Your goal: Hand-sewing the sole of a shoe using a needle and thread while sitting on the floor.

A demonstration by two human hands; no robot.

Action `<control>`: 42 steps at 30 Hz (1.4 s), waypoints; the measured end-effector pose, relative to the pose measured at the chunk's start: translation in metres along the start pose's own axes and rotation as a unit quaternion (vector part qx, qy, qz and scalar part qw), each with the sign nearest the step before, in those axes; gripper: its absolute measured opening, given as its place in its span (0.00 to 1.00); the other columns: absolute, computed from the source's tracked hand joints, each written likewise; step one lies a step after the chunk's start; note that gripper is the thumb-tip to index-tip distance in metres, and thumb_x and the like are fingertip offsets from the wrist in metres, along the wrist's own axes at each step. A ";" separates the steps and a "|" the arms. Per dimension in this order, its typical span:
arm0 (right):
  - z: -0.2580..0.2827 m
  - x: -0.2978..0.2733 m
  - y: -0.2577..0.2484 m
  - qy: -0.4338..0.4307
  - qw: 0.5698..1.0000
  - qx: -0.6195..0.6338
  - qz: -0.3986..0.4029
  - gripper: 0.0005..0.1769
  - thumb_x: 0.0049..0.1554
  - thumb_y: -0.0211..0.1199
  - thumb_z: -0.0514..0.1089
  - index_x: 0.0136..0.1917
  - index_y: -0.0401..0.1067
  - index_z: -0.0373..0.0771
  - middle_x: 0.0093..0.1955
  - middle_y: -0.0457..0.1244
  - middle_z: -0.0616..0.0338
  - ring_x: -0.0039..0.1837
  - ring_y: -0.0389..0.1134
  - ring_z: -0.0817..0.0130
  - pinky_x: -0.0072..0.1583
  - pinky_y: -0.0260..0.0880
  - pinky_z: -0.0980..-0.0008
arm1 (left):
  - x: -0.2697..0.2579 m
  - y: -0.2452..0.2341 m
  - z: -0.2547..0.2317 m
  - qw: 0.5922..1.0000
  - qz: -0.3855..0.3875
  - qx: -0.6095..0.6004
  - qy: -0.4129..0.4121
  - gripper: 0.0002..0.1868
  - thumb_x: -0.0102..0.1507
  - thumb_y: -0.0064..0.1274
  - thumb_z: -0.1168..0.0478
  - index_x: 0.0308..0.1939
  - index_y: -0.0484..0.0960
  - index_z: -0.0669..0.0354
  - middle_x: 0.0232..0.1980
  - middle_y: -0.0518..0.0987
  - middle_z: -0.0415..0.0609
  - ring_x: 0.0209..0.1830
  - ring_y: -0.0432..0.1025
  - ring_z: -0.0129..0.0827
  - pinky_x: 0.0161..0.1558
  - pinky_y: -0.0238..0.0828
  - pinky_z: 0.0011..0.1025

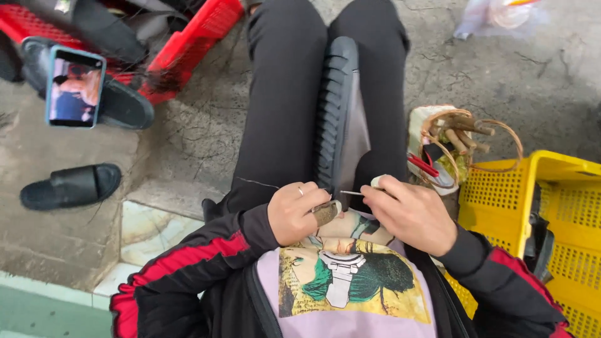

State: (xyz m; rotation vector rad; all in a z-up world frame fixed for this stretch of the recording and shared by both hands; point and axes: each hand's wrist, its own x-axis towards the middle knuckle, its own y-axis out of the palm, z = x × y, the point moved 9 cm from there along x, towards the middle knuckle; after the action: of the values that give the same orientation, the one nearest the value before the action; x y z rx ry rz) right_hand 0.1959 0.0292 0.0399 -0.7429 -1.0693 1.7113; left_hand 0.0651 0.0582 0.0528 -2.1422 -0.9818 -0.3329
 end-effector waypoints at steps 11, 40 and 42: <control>-0.179 -0.118 -0.075 0.328 0.901 0.224 -0.174 0.08 0.70 0.41 0.31 0.55 0.61 0.26 0.51 0.59 0.43 0.56 0.61 0.49 0.72 0.61 0.56 | -0.005 -0.004 0.026 0.985 0.086 0.110 -0.098 0.24 0.59 0.53 0.44 0.34 0.71 0.65 0.31 0.65 0.49 0.24 0.61 0.41 0.23 0.59 0.34; -0.002 0.010 0.007 -0.006 0.998 -0.009 0.064 0.26 0.59 0.41 0.40 0.69 0.62 0.54 0.42 0.55 0.59 0.33 0.62 0.63 0.38 0.67 0.67 | 0.023 -0.019 0.061 0.985 0.046 -0.042 -0.160 0.34 0.60 0.57 0.54 0.60 0.65 0.77 0.66 0.56 0.69 0.69 0.54 0.62 0.71 0.51 0.47; -0.002 0.011 0.007 -0.005 0.996 -0.031 0.084 0.27 0.59 0.42 0.40 0.70 0.60 0.55 0.41 0.56 0.59 0.33 0.62 0.61 0.37 0.67 0.65 | 0.011 -0.001 0.059 0.979 0.097 -0.025 -0.178 0.43 0.55 0.60 0.52 0.66 0.58 0.72 0.69 0.53 0.68 0.71 0.54 0.59 0.68 0.58 0.45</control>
State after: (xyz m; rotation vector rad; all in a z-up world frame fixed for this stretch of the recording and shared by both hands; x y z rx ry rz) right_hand 0.1906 0.0388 0.0324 -0.8862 -1.0961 1.8327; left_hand 0.0678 0.1070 0.0185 -2.3720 -0.9524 0.1290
